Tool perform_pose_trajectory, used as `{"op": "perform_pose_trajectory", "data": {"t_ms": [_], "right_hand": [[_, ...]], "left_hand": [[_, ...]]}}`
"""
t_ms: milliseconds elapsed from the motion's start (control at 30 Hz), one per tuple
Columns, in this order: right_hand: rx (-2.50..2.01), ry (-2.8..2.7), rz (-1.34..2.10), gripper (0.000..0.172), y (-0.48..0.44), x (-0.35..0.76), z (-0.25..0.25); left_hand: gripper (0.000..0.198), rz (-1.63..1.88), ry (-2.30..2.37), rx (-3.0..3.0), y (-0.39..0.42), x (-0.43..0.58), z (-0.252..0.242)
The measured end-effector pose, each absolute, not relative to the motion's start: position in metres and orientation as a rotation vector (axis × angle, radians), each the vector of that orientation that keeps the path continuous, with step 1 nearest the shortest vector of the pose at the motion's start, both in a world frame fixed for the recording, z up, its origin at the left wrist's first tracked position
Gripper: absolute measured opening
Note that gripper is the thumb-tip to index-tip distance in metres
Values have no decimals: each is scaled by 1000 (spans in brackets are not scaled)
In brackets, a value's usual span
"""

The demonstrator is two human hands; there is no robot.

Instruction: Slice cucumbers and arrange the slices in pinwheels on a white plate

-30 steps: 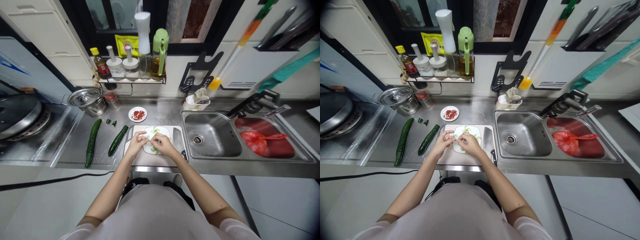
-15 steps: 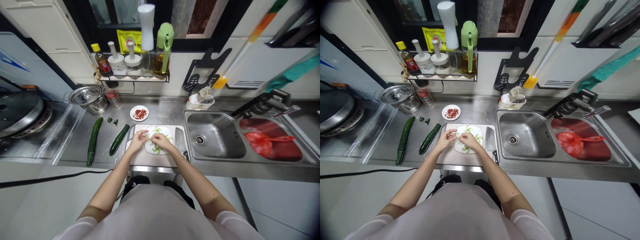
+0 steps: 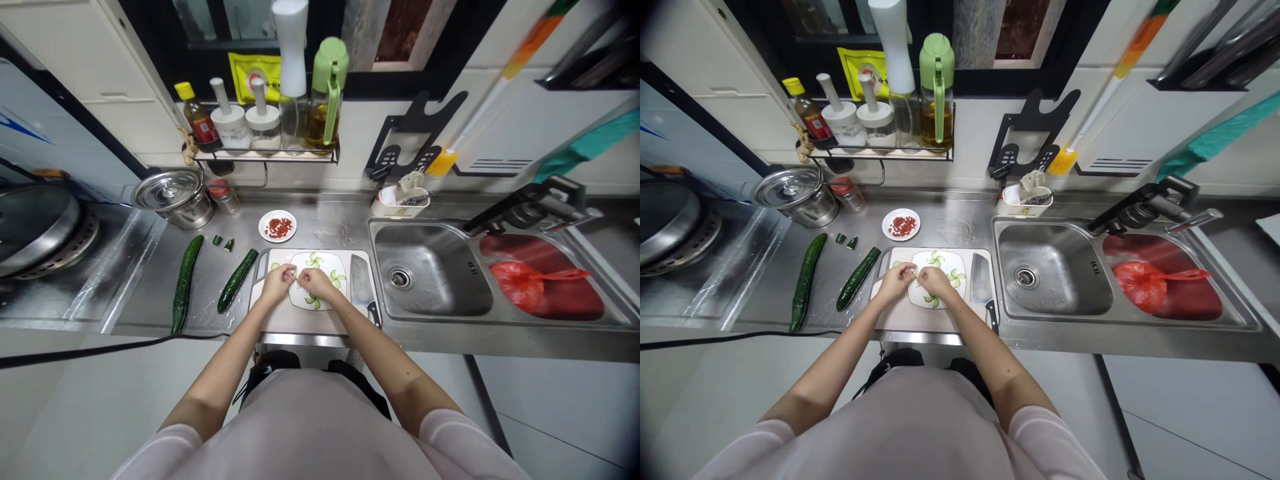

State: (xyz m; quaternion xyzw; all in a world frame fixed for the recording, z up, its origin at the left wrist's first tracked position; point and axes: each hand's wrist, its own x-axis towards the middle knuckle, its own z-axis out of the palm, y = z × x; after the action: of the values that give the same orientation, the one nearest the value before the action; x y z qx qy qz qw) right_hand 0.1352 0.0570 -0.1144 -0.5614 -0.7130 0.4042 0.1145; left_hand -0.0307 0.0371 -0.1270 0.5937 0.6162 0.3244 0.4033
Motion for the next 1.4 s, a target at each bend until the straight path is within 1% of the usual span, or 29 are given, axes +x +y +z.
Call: {"op": "perform_pose_trajectory", "data": {"t_ms": [200, 467, 700, 1400], "right_hand": [[-1800, -2300, 912, 15, 54, 127, -112], [-1717, -2561, 710, 30, 38, 133, -110], [-1745, -2636, 713, 37, 34, 131, -113], [-1792, -2595, 686, 38, 30, 130, -109]], "left_hand": [[29, 686, 1654, 1808, 41, -30, -128], [24, 637, 1724, 1893, 38, -34, -131], [22, 572, 1769, 1926, 39, -34, -132], [22, 597, 1707, 1919, 44, -33, -135]]}}
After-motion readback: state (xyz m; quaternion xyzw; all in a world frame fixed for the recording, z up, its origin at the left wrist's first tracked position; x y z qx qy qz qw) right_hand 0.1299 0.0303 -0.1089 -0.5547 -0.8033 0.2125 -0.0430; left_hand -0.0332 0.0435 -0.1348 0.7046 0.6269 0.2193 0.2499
